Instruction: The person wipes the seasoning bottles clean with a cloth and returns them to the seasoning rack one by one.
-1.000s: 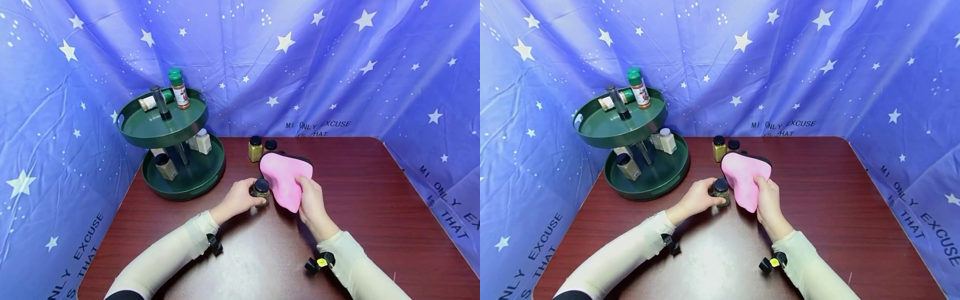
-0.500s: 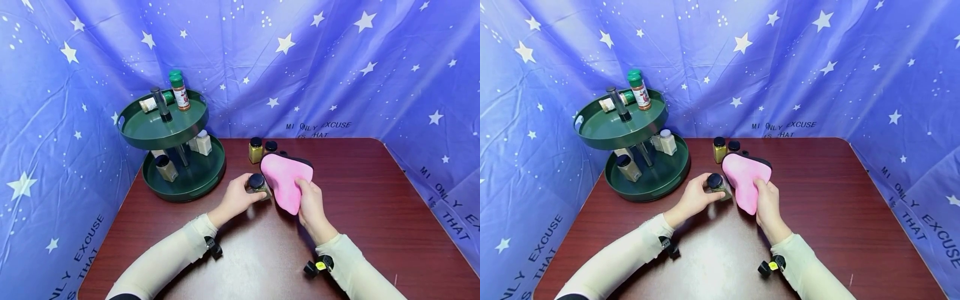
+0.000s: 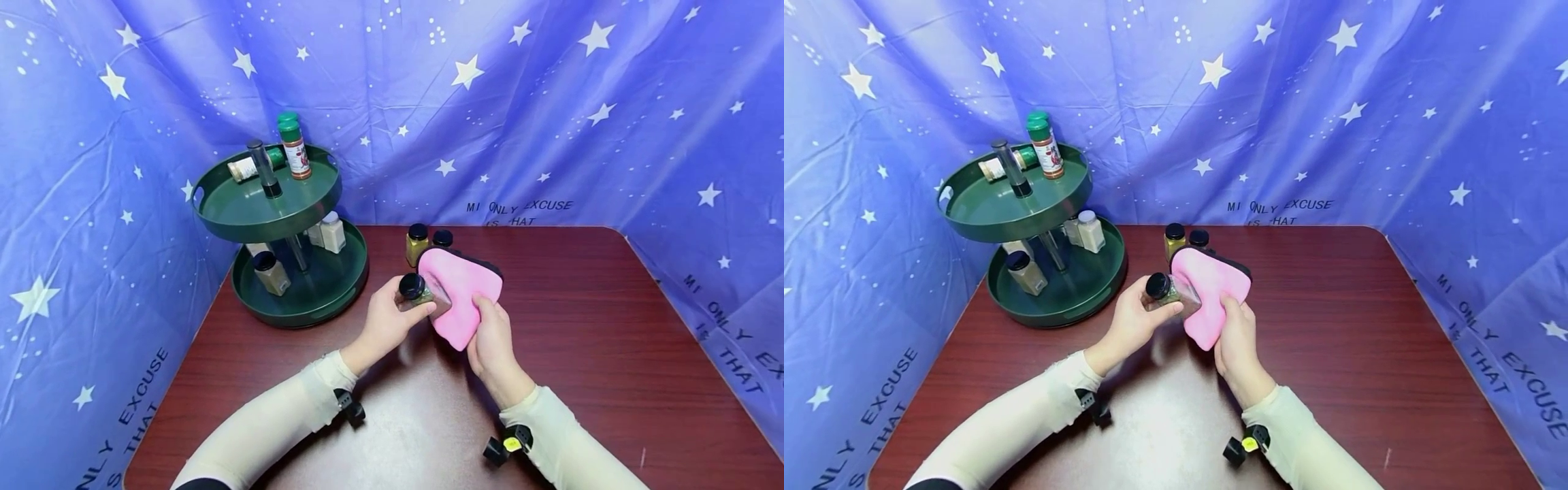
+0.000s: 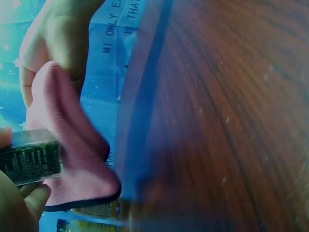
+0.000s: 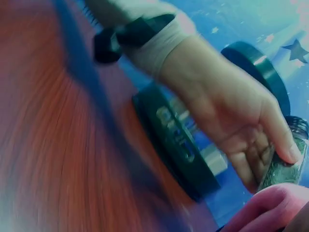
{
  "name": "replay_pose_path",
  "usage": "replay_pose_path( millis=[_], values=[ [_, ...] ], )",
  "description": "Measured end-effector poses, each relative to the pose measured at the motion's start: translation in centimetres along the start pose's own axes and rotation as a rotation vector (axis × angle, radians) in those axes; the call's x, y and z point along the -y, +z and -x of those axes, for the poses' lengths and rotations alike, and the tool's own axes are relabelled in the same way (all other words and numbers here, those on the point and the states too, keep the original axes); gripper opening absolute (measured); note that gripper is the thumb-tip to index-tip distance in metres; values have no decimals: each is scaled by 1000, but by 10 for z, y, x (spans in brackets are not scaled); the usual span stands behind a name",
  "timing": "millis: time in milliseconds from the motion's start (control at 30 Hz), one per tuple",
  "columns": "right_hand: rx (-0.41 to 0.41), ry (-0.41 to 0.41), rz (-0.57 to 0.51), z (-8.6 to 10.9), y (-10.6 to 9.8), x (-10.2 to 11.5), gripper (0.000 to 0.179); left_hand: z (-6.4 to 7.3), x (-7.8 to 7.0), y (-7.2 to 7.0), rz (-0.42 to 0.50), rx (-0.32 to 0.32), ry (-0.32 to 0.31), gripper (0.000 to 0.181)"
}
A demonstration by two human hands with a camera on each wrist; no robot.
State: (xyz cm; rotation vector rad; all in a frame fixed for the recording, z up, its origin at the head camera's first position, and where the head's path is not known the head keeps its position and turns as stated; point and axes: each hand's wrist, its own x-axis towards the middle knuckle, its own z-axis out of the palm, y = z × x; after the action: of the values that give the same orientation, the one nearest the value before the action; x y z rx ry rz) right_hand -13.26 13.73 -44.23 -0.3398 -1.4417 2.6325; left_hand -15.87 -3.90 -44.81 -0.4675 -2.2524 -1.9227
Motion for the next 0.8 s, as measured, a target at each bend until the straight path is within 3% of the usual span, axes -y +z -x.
replay_pose_path(
  millis=[133, 267, 500, 667, 800],
  values=[
    [22, 93, -72, 1, 4, 0, 22, 4, 0, 0, 73, -16, -1, 39],
    [72, 208, -55, 1, 3, 0, 21, 7, -1, -2, 100, 14, 24, 40],
    [233, 415, 27, -3, -7, -2, 28, 2, -6, -9, -10, 81, 144, 46],
    [241, 452, 68, 0, -9, -2, 24, -4, -8, -14, -77, 56, 177, 47],
    [148, 376, 73, 4, -6, 2, 15, -3, -6, -17, -131, -13, 155, 45]
  ],
)
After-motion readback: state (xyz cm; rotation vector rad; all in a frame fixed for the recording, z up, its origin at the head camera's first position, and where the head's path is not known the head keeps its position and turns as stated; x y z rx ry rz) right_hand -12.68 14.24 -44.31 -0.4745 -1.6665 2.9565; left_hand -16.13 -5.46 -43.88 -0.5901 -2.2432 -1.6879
